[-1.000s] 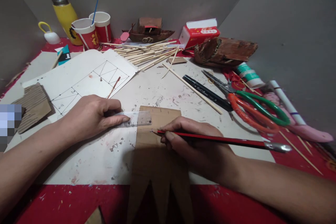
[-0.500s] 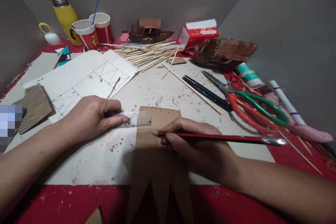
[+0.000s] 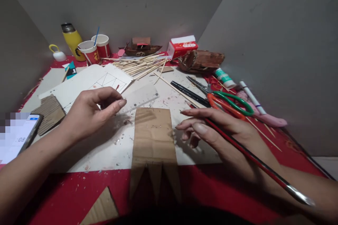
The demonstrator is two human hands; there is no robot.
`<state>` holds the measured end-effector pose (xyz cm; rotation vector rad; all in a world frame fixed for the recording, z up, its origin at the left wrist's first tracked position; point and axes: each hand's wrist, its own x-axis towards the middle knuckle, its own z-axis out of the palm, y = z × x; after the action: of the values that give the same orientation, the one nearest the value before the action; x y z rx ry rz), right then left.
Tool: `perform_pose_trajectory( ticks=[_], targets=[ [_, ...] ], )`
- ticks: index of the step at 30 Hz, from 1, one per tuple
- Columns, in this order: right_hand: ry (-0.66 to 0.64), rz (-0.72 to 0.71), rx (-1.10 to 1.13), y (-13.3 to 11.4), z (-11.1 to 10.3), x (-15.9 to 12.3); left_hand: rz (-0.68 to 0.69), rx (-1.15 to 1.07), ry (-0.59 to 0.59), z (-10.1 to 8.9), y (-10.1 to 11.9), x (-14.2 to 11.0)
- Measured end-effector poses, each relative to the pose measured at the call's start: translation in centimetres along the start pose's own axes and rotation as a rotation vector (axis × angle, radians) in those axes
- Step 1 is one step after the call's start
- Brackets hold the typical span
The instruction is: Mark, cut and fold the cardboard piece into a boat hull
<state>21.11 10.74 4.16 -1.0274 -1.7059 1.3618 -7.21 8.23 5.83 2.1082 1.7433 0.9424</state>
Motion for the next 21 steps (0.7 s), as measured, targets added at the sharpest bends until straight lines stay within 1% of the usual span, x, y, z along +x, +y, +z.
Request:
perform_pose_trajectory(
  ticks=[2,3,6,8,9,10,11,12,13,14,15,16,18,20,21],
  targets=[
    [-0.028,0.032,0.097,-0.2,0.0,-0.7,0.087,-0.050,-0.016,-0.2,2.1,-0.5],
    [-0.048,0.054,0.171,-0.3,0.1,-1.1,0.130,-0.082,-0.052,-0.1,3.2,-0.9],
    [-0.097,0.123,0.360,-0.9,0.8,-2.4,0.221,-0.175,-0.220,0.6,5.9,-2.0],
    [-0.085,0.143,0.394,-1.1,0.9,-3.3,0.269,-0.188,-0.320,0.9,7.0,-2.4],
    [-0.051,0.139,0.394,-1.0,0.8,-3.8,0.283,-0.196,-0.321,0.8,7.2,-2.4],
    [-0.007,0.121,0.392,-0.8,0.4,-4.3,0.280,-0.202,-0.285,0.7,7.2,-2.2],
    [0.066,0.095,0.396,-0.4,-0.2,-4.7,0.250,-0.202,-0.205,0.5,7.0,-1.9],
    [0.176,0.065,0.432,0.1,-0.9,-5.1,0.194,-0.179,-0.082,0.3,6.5,-1.5],
    [0.328,0.031,0.485,0.7,-1.8,-5.6,0.103,-0.133,0.008,0.1,5.7,-1.1],
    [0.448,0.025,0.529,1.4,-2.7,-6.0,0.004,-0.091,0.051,0.0,4.8,-0.5],
    [0.605,0.022,0.580,2.1,-3.6,-6.5,-0.093,-0.052,0.020,0.1,3.7,0.0],
    [0.720,0.038,0.642,2.9,-4.4,-6.9,-0.130,-0.020,-0.016,0.4,2.7,0.5],
    [0.778,0.056,0.681,4.2,-5.6,-7.9,-0.163,0.026,-0.114,1.5,0.9,1.3],
    [0.829,0.112,0.698,5.2,-5.9,-8.8,-0.186,0.058,-0.227,3.0,-0.3,2.0],
    [0.822,0.133,0.699,5.4,-5.8,-9.2,-0.190,0.073,-0.279,3.8,-0.5,2.4]
  ],
)
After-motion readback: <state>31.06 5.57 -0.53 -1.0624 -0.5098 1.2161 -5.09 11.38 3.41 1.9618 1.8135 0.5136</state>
